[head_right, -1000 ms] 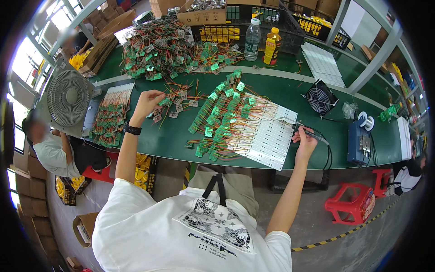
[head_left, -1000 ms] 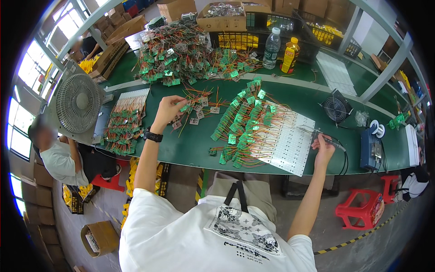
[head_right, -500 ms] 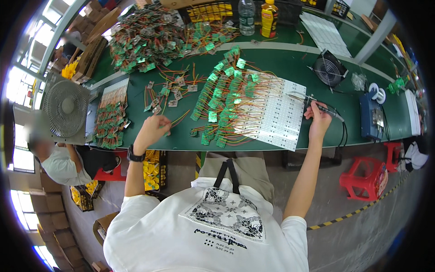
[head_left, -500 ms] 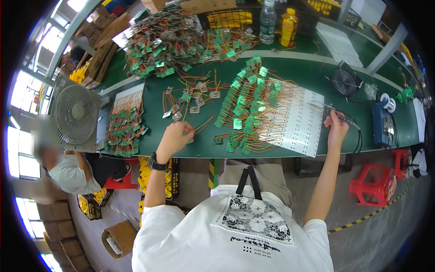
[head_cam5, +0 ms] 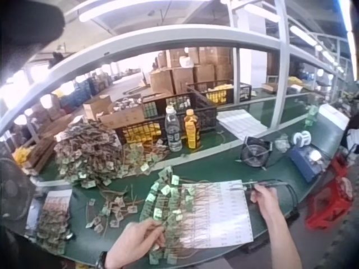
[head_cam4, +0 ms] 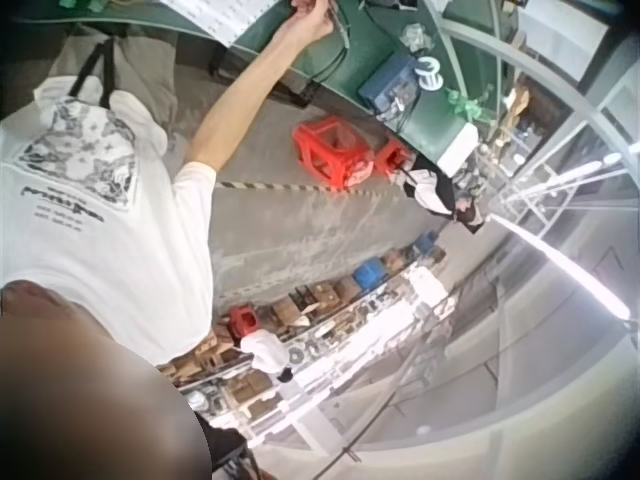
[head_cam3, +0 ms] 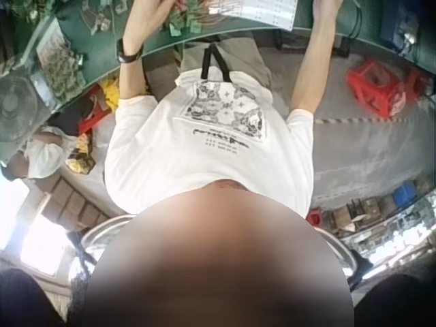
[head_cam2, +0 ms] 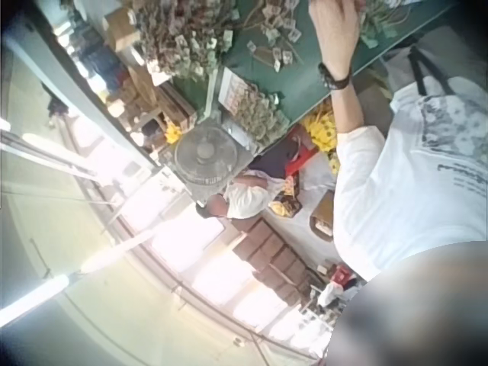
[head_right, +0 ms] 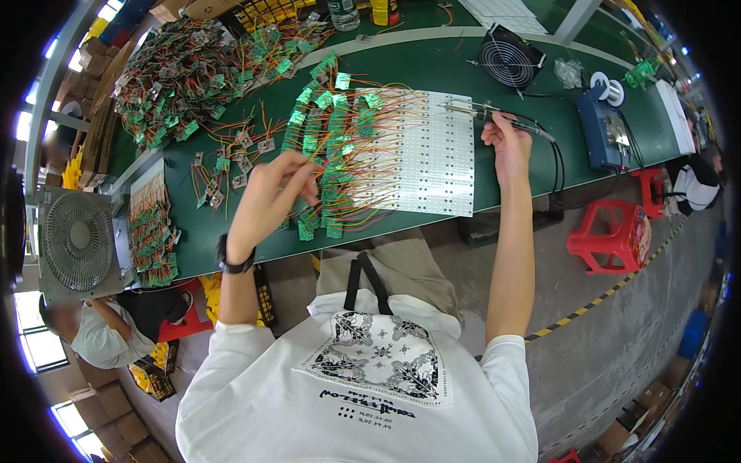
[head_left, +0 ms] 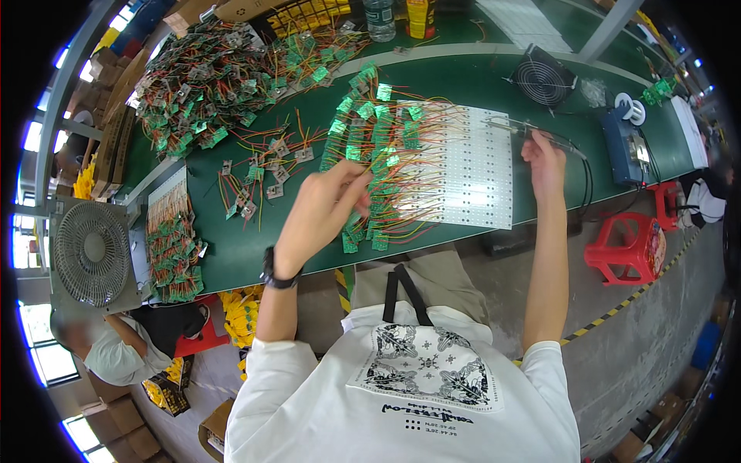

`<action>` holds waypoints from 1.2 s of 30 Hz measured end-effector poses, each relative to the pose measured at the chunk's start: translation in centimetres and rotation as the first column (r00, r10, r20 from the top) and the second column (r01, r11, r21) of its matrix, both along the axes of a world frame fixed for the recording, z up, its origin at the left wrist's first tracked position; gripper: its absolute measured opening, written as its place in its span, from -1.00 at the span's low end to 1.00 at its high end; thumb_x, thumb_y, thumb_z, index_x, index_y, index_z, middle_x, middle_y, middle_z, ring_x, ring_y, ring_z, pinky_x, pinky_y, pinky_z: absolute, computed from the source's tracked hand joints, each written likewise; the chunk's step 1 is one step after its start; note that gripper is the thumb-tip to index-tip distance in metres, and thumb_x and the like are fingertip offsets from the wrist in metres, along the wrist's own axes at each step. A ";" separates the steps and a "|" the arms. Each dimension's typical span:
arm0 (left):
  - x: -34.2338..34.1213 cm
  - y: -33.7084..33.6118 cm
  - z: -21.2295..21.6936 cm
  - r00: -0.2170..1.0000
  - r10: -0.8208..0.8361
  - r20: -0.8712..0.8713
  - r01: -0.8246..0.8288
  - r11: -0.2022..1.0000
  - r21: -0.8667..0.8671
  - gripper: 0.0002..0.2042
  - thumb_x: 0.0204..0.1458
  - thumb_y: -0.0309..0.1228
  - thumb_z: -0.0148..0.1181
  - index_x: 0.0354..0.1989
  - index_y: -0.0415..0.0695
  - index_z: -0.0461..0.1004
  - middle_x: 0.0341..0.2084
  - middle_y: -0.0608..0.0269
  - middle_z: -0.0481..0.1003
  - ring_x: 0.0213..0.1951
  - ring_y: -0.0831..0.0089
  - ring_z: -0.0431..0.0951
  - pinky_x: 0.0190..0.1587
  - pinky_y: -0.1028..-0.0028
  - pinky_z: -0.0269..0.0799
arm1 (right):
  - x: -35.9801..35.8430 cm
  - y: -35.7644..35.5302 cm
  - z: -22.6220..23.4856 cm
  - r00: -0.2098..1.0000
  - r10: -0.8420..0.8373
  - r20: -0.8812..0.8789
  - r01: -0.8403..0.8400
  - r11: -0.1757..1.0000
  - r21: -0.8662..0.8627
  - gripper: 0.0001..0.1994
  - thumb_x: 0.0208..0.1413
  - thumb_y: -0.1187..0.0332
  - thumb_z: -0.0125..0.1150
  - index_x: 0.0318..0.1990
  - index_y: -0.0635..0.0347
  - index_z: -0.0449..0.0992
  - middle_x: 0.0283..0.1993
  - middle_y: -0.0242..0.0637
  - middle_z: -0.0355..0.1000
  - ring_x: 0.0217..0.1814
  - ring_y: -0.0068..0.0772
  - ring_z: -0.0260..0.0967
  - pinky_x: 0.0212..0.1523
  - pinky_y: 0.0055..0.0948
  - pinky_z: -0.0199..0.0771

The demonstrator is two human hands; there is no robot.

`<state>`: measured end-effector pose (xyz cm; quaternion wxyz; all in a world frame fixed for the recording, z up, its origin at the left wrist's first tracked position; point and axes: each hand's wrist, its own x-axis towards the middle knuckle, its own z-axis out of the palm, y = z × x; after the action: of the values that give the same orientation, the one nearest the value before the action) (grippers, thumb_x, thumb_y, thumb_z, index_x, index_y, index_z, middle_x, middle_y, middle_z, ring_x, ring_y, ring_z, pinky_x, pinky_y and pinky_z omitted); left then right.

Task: The person solders wires onto an LED array panel using a soldering iron and solder wire.

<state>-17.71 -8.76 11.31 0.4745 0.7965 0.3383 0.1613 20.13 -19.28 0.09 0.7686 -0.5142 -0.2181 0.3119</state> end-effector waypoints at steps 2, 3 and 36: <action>3.5 1.1 -0.4 0.993 -0.112 0.031 0.109 0.990 0.086 -0.83 0.23 -0.48 0.00 -0.14 -0.34 0.43 -0.49 0.18 0.58 -0.36 0.46 0.63 -0.30 0.50 0.49 | 0.1 -0.3 -0.1 0.998 0.053 0.022 -0.051 0.997 -0.055 -0.83 0.11 0.40 0.25 -0.23 0.34 0.50 -0.47 -0.25 0.48 -0.52 -0.48 0.40 -0.49 -0.57 0.31; 5.1 1.5 -0.4 0.976 -0.211 0.048 0.200 0.964 0.178 -0.81 0.23 -0.46 0.01 -0.11 -0.34 0.43 -0.52 0.23 0.56 -0.37 0.47 0.63 -0.32 0.50 0.49 | -0.2 -0.4 -0.2 0.998 0.043 0.046 -0.040 0.998 -0.052 -0.83 0.11 0.42 0.25 -0.22 0.34 0.50 -0.46 -0.24 0.48 -0.54 -0.49 0.40 -0.51 -0.59 0.31; 15.4 4.2 -10.7 0.986 -0.146 0.083 0.054 0.745 0.665 -0.88 -0.10 -0.41 0.16 -0.50 -0.16 0.60 -0.54 0.16 0.57 -0.55 0.13 0.54 -0.48 0.26 0.46 | -1.2 -0.5 -1.3 0.960 0.045 0.276 -0.017 0.995 -0.101 -0.82 0.08 0.51 0.23 -0.18 0.42 0.50 -0.45 -0.14 0.50 -0.52 -0.42 0.46 -0.48 -0.56 0.42</action>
<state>-2.32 -4.60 0.60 0.1914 0.9174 0.1846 0.2962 18.94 -19.78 -1.22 0.6994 -0.5863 -0.3162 0.2590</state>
